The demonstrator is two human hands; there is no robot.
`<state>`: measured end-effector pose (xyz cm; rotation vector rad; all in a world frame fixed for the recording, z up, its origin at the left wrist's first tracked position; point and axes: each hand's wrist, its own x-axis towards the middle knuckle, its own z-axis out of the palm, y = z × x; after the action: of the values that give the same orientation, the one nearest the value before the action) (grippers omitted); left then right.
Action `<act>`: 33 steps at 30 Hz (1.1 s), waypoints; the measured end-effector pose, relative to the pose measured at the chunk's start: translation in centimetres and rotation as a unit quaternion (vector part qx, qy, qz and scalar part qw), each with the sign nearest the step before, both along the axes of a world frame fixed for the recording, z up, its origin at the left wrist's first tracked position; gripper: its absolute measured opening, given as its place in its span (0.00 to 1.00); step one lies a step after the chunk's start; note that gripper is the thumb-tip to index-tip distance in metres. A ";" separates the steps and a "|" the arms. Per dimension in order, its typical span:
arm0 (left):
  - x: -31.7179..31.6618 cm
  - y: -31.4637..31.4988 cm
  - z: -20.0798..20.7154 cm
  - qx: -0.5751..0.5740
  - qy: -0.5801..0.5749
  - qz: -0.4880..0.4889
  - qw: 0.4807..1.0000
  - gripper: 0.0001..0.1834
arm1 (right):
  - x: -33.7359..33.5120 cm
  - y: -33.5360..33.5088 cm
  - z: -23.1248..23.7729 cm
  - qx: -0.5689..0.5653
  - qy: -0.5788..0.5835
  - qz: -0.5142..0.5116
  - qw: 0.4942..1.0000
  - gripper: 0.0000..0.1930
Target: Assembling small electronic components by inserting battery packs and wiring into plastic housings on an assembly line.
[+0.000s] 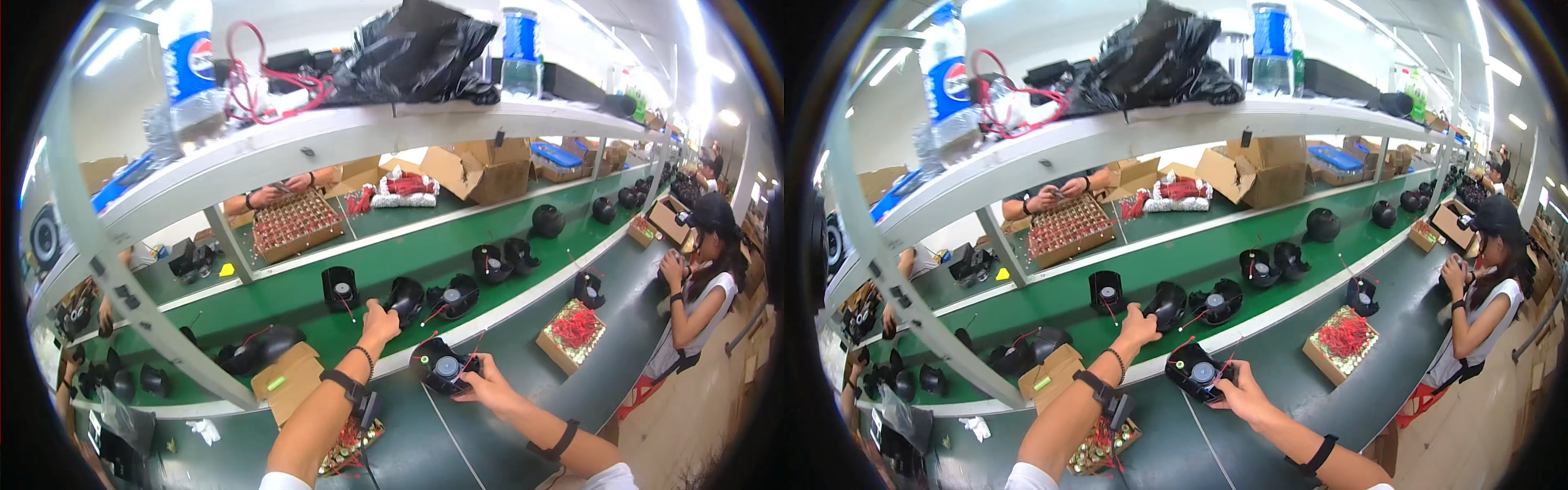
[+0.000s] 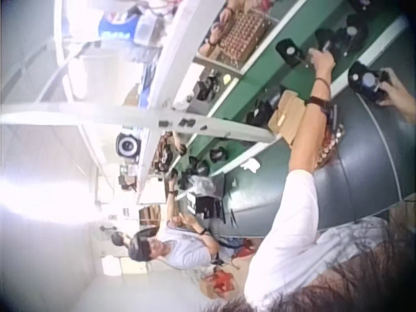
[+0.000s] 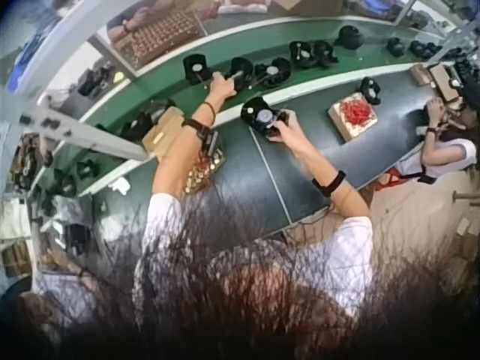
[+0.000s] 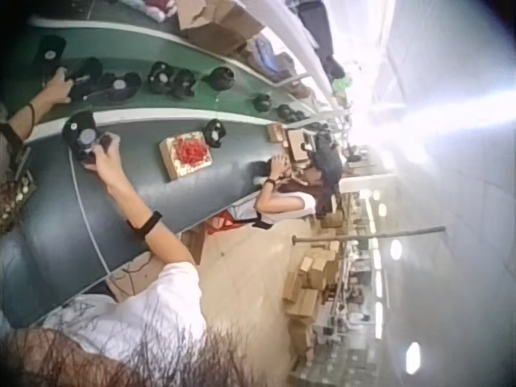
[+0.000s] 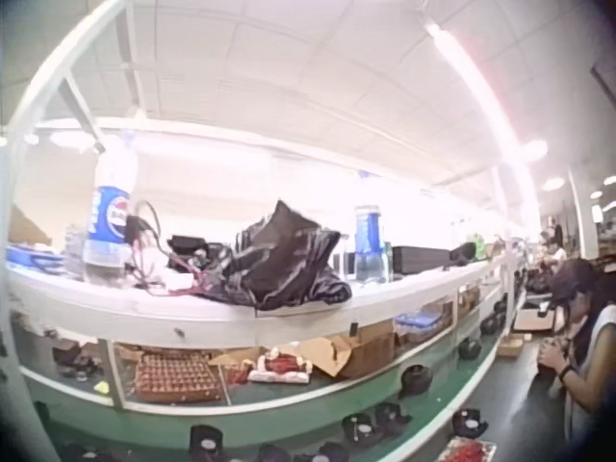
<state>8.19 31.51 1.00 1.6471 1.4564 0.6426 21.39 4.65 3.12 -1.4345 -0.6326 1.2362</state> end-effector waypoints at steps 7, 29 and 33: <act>-0.9 1.2 -0.1 0.142 -0.003 -0.096 0.985 0.21 | -1.9 8.1 -2.4 0.035 0.031 -0.040 0.998 0.33; 7.4 -0.7 5.2 0.386 0.164 -0.193 0.887 0.17 | 13.2 15.5 -3.4 0.129 -0.679 -0.051 0.721 0.33; 9.5 -1.2 -0.5 0.319 0.024 -0.168 0.932 0.13 | 15.8 11.0 -4.3 0.185 -0.608 -0.068 0.769 0.34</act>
<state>17.66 30.28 0.50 2.3581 0.9984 0.9419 37.19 15.60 -1.15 -1.7662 -1.4887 -0.1329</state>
